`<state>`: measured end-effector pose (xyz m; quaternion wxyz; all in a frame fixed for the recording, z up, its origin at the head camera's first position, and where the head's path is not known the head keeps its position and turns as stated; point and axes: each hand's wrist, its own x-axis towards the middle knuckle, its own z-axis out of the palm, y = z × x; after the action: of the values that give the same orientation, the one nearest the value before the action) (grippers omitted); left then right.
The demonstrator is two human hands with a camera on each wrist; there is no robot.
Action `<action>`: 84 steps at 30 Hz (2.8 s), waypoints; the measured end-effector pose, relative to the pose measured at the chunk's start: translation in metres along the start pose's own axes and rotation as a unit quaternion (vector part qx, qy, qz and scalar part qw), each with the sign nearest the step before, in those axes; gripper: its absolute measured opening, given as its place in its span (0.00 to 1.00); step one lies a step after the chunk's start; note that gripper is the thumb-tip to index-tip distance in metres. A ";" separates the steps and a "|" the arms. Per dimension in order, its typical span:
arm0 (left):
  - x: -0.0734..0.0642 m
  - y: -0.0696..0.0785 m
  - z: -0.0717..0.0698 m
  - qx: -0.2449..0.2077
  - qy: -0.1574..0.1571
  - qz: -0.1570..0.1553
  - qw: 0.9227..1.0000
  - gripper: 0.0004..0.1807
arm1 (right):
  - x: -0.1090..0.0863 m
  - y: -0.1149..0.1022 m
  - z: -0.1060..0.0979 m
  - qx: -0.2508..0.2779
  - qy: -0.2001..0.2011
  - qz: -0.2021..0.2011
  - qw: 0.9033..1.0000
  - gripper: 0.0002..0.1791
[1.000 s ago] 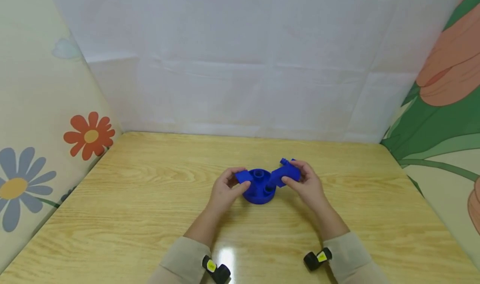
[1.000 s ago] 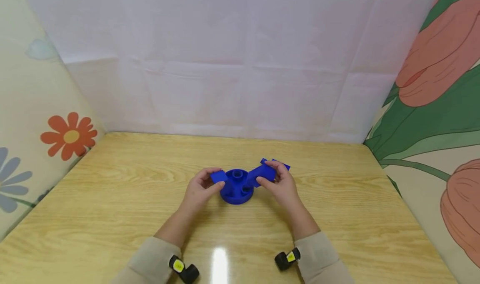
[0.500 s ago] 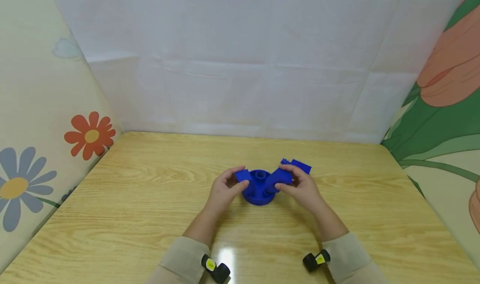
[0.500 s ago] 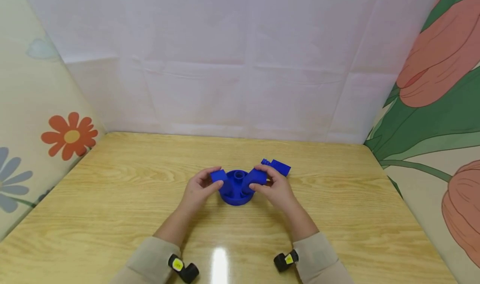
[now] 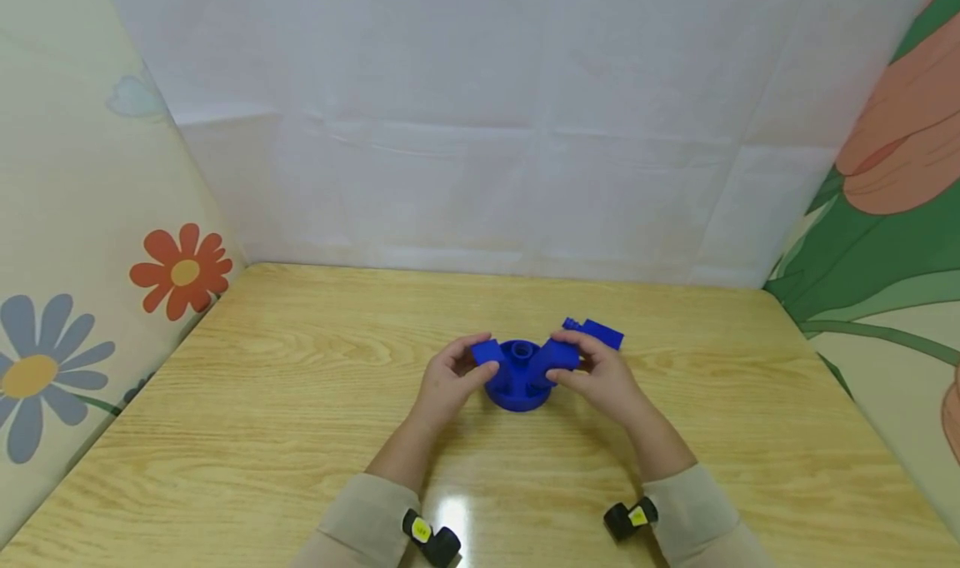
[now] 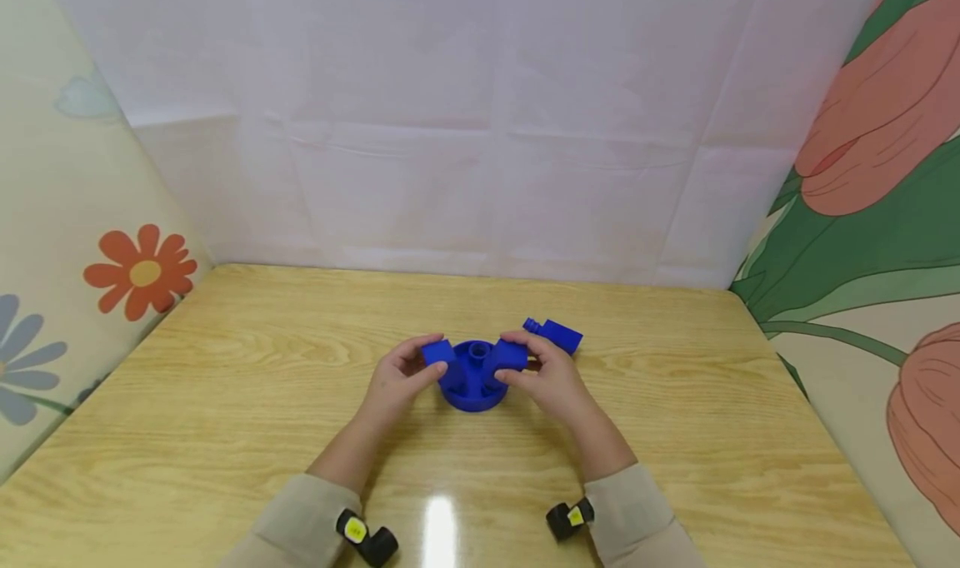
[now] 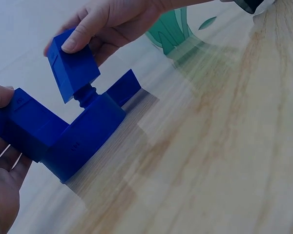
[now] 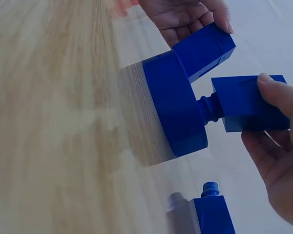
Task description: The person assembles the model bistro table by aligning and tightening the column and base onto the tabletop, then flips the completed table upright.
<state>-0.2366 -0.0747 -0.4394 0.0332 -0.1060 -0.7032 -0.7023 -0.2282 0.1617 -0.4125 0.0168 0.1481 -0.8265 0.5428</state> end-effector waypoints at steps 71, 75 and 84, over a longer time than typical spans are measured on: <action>-0.002 0.001 0.000 0.003 0.003 0.007 1.000 0.23 | -0.001 0.011 -0.005 0.051 -0.120 -0.013 0.991 0.25; -0.001 0.000 0.001 0.000 0.003 0.001 1.000 0.23 | 0.001 0.008 0.001 0.054 -0.123 -0.018 0.991 0.27; 0.000 0.000 0.000 0.003 0.001 -0.007 1.000 0.23 | 0.006 0.008 0.008 0.080 -0.130 -0.020 0.988 0.32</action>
<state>-0.2361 -0.0744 -0.4395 0.0288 -0.1001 -0.7058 -0.7008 -0.2352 0.1559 -0.4216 -0.0921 0.2350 -0.7726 0.5826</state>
